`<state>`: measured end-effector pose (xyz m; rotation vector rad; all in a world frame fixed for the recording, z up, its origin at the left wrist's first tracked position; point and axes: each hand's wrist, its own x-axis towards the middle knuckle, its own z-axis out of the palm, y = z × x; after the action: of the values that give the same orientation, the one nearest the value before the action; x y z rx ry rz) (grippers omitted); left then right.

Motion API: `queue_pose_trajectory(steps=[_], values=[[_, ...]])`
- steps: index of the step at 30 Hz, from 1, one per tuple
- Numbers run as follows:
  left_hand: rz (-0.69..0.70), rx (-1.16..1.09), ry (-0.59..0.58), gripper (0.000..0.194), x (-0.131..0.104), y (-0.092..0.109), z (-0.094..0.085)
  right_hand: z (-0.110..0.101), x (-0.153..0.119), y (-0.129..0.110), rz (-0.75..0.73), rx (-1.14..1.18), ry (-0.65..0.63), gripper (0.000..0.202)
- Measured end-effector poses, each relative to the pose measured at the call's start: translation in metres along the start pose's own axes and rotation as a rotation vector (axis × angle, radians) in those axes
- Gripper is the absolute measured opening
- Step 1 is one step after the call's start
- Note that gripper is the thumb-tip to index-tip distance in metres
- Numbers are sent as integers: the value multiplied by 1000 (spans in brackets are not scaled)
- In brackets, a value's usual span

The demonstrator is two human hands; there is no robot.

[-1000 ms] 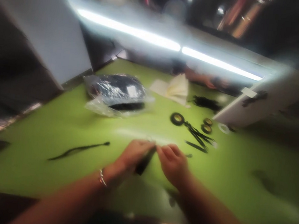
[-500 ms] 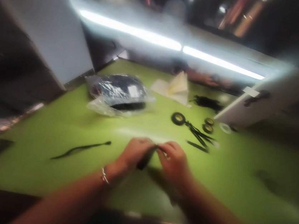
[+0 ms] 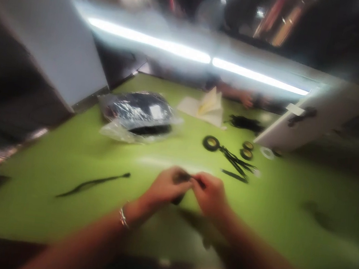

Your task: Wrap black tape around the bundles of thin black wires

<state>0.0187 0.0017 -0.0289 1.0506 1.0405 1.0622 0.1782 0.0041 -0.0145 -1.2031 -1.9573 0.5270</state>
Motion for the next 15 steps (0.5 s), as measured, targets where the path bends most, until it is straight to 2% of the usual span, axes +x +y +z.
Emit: queue_pose_trajectory(steps=[4,8,12,15], values=[[-7,35,9,23,2,-4,-2,-1,1,-2,-21,-17,10,14],[16,52,75,17,2,-8,-3,3,-1,-2,-157,-140,68,16],[-12,-33,73,27,-1,-9,0,8,-7,1,-249,-304,99,20],[-29,-91,94,30,-1,-10,0,9,-6,2,-270,-294,83,20]])
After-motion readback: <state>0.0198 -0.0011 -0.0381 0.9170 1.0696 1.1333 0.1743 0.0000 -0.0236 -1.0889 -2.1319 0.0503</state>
